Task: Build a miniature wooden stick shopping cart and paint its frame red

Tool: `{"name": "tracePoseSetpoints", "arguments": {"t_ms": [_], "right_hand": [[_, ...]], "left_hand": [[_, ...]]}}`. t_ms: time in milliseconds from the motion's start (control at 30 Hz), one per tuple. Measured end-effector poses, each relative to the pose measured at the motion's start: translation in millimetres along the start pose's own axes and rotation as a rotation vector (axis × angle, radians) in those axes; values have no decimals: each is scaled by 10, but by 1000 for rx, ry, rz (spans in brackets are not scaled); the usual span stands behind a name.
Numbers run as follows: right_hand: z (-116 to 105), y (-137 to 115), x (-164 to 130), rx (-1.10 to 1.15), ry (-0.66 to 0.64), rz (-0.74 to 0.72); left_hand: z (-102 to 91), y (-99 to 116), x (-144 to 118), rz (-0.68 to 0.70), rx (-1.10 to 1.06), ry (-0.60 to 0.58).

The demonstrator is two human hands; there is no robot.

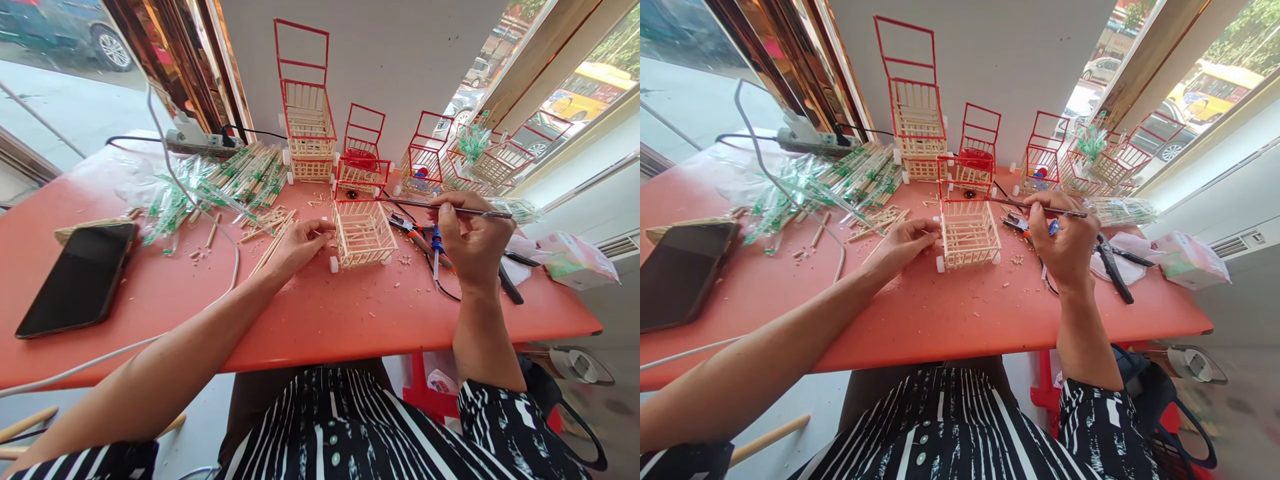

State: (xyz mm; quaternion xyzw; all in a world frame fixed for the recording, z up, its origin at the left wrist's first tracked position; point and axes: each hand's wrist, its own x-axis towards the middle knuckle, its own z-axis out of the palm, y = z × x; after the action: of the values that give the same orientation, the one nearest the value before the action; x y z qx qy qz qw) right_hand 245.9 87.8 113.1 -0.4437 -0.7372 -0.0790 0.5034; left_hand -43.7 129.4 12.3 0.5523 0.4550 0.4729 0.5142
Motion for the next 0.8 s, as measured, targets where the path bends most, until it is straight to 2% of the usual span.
{"name": "tracePoseSetpoints", "arguments": {"t_ms": [200, 333, 433, 567, 800], "right_hand": [[-5, -30, -27, 119, 41, 47], [78, -142, -73, 263, -56, 73], [145, -236, -94, 256, -127, 26], [197, -296, -91, 210, -148, -57], [151, -345, -58, 145, -213, -144]], "left_hand": [[-5, -4, -9, -8, 9, -4], [0, -16, 0, -10, -2, -6], [2, -6, -3, -13, 17, -8], [2, 25, -18, -11, 18, -11], [-13, 25, -18, -5, 5, -24]]}}
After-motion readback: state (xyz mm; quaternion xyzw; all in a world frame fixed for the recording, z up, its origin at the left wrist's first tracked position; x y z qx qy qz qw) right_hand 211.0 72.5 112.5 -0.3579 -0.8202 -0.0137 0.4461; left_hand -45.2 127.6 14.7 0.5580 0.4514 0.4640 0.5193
